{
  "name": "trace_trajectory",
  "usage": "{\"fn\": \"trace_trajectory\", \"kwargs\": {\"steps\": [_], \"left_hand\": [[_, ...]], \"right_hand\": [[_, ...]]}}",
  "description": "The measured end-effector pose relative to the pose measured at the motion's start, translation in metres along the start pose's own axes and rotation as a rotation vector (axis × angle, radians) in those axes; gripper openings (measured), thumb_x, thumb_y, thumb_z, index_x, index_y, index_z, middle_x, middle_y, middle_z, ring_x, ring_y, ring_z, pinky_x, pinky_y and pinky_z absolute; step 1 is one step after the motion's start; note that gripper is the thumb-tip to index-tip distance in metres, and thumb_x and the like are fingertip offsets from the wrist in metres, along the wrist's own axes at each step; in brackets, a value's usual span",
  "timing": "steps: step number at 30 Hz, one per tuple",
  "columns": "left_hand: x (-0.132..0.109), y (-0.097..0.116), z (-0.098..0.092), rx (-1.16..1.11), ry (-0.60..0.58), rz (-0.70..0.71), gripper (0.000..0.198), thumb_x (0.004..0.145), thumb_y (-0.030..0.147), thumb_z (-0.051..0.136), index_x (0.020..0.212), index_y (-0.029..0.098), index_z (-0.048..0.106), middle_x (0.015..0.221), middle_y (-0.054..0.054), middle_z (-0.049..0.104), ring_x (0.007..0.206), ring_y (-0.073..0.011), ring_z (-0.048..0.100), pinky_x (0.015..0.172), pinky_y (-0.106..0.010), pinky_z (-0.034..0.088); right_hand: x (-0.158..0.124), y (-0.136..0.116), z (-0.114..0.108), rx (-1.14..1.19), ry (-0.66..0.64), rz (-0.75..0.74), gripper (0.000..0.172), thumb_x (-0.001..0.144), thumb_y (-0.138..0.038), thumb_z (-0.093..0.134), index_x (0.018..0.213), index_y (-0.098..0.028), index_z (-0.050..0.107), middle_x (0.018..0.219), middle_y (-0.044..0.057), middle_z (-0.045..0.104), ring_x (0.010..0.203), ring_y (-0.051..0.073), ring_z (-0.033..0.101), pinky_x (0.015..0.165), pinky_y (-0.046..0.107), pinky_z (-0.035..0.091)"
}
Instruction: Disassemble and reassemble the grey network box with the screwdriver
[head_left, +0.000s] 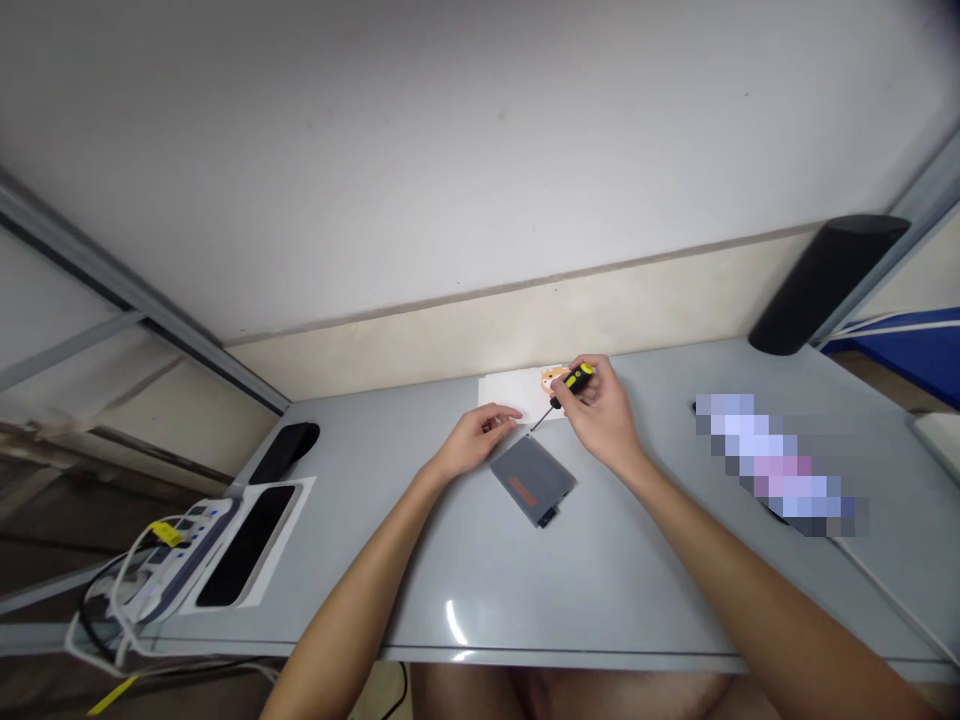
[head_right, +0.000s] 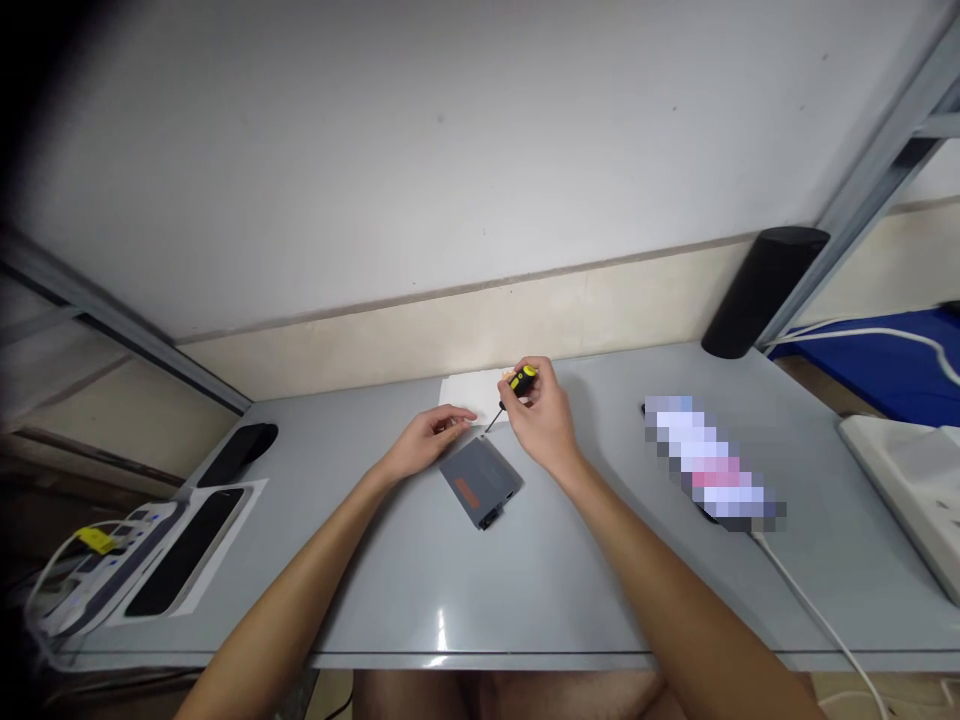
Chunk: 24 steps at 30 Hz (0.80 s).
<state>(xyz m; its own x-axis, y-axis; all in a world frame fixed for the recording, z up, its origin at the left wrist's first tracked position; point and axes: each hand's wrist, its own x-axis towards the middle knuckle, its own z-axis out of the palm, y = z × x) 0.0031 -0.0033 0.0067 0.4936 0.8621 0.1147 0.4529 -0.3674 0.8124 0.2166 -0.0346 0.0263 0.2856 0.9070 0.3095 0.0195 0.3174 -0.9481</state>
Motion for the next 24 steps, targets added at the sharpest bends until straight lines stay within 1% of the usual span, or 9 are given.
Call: {"fn": "trace_trajectory", "kwargs": {"steps": [2,5,9,12,15,18,24], "left_hand": [[0.000,-0.001,0.001,0.028,0.024,0.025,0.035,0.100,0.048,0.061,0.112,0.020,0.079,0.109,-0.009,0.077,0.074,-0.0162,0.057,0.073,-0.029,0.049],[0.000,-0.002,0.001,0.056,0.005,0.069,0.031,0.100,0.044,0.062,0.110,0.020,0.080,0.107,-0.008,0.076,0.077,-0.0167,0.059,0.077,-0.030,0.050],[0.000,-0.002,0.001,0.060,-0.072,0.113,0.025,0.100,0.036,0.065,0.115,0.021,0.079,0.105,-0.008,0.075,0.084,-0.0183,0.063,0.084,-0.032,0.053],[0.001,-0.002,0.001,0.070,-0.093,0.123,0.024,0.100,0.034,0.066,0.115,0.021,0.079,0.103,-0.008,0.074,0.086,-0.0192,0.064,0.086,-0.032,0.053],[0.001,-0.002,0.001,0.066,-0.078,0.131,0.021,0.099,0.034,0.066,0.105,0.020,0.080,0.099,-0.008,0.074,0.086,-0.0194,0.064,0.084,-0.031,0.052],[0.001,-0.001,0.001,0.048,-0.052,0.125,0.021,0.098,0.036,0.067,0.095,0.020,0.080,0.096,-0.007,0.074,0.081,-0.0182,0.062,0.080,-0.030,0.052],[0.001,0.001,0.003,0.038,-0.020,0.107,0.026,0.097,0.042,0.067,0.094,0.019,0.079,0.094,-0.006,0.073,0.076,-0.0160,0.060,0.076,-0.028,0.050]], "right_hand": [[0.000,0.004,0.000,-0.011,-0.013,-0.003,0.038,0.080,-0.050,0.075,0.099,-0.027,0.052,0.085,-0.002,0.071,0.071,0.018,0.071,0.063,0.031,0.054],[0.001,0.006,0.000,0.020,-0.034,0.008,0.037,0.079,-0.048,0.075,0.099,-0.027,0.052,0.083,-0.002,0.071,0.069,0.017,0.071,0.064,0.031,0.054],[0.000,0.001,0.002,0.074,-0.007,0.040,0.046,0.075,-0.055,0.078,0.099,-0.027,0.050,0.082,-0.002,0.071,0.071,0.019,0.073,0.060,0.030,0.054],[-0.001,-0.003,0.004,0.108,0.004,0.045,0.052,0.073,-0.060,0.080,0.099,-0.027,0.049,0.085,0.001,0.073,0.074,0.020,0.075,0.056,0.028,0.054],[-0.002,-0.005,0.005,0.118,-0.004,0.054,0.056,0.072,-0.063,0.082,0.099,-0.027,0.048,0.085,0.002,0.073,0.076,0.021,0.076,0.053,0.027,0.054],[-0.002,-0.005,0.005,0.115,0.014,0.059,0.058,0.071,-0.065,0.081,0.100,-0.028,0.047,0.084,0.001,0.073,0.076,0.022,0.076,0.050,0.026,0.053],[0.001,-0.005,0.005,0.145,0.062,0.089,0.065,0.065,-0.068,0.084,0.100,-0.027,0.048,0.081,0.000,0.073,0.073,0.022,0.076,0.048,0.026,0.053]]}}
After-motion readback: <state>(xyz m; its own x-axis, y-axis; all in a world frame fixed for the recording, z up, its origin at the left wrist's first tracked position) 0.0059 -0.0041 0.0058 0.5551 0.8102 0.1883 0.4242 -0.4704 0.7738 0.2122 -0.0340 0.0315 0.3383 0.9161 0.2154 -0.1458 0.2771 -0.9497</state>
